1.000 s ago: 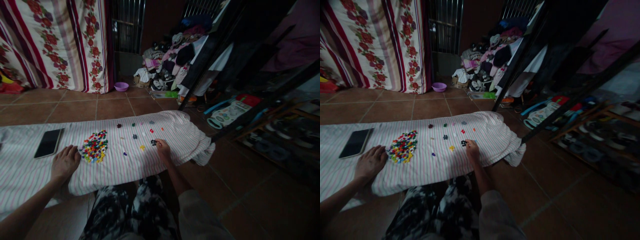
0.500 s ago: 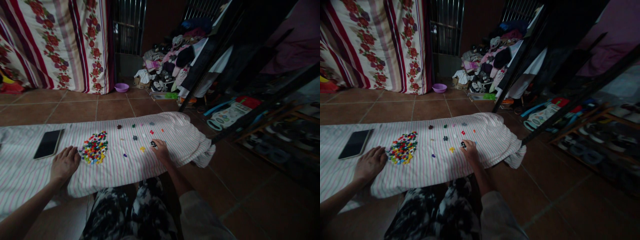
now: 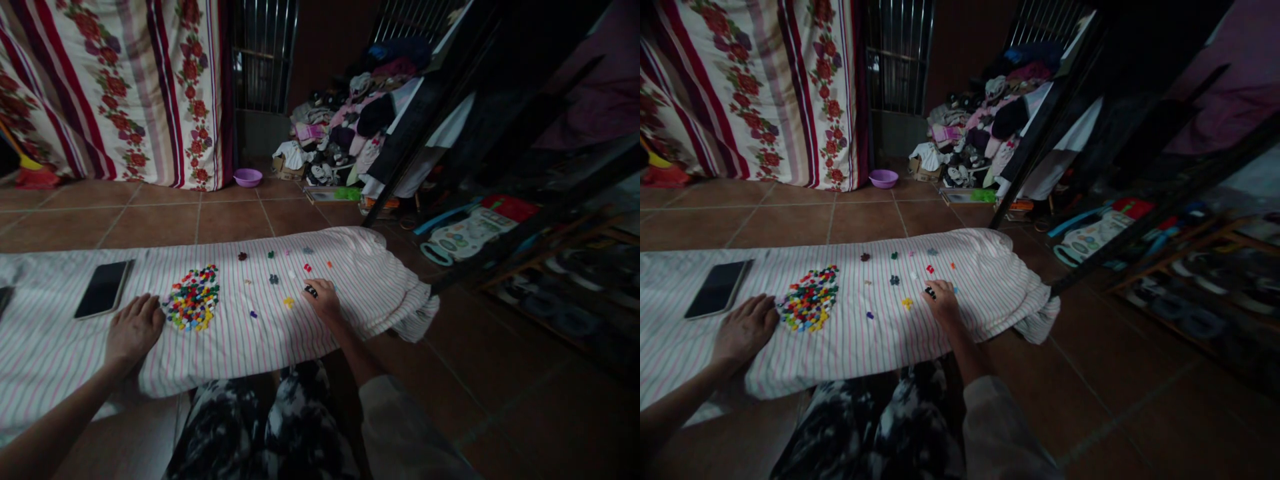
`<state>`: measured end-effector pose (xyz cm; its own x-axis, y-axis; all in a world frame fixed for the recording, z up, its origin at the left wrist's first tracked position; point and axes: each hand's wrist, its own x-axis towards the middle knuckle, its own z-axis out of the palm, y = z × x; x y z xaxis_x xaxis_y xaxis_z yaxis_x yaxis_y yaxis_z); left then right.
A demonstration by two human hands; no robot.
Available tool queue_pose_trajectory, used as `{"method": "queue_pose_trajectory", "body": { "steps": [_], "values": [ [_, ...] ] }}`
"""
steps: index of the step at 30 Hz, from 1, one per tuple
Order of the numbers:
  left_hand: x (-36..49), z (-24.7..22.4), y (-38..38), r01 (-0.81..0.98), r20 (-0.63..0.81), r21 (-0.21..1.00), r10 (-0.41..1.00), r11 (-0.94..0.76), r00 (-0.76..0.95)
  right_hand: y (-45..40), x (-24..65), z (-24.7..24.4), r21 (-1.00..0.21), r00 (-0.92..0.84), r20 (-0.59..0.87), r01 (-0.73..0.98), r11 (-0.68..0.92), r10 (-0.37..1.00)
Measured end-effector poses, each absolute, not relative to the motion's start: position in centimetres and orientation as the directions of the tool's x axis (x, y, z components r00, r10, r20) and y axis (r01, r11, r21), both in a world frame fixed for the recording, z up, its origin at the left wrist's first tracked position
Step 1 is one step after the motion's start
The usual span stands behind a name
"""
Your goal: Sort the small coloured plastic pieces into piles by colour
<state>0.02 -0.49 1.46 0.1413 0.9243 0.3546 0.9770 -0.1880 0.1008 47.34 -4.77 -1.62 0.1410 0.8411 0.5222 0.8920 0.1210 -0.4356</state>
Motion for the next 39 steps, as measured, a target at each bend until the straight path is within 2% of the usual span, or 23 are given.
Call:
{"method": "queue_pose_trajectory", "body": {
  "steps": [23, 29, 35, 39],
  "values": [
    [0.02, 1.41, -0.45, 0.989, 0.321, 0.051, 0.94, -0.141, 0.118, -4.71, 47.28, -2.21, -0.456, 0.165, 0.598, 0.875, 0.164, 0.785],
    [0.09, 1.43, -0.51, 0.985, 0.325, 0.073, 0.937, -0.158, 0.126, -4.55, 47.49, -2.42, -0.463, 0.148, 0.588, 0.868, 0.181, 0.795],
    [0.16, 1.3, -0.44, 0.978, 0.349, 0.143, 0.933, -0.15, 0.092, -4.6, 47.49, -2.0, -0.444, 0.099, 0.597, 0.867, 0.225, 0.796],
    [0.2, 1.31, -0.39, 0.984, 0.337, 0.123, 0.938, -0.132, 0.084, -4.68, 47.47, -1.73, -0.414, 0.059, 0.612, 0.873, 0.256, 0.789]
  ]
}}
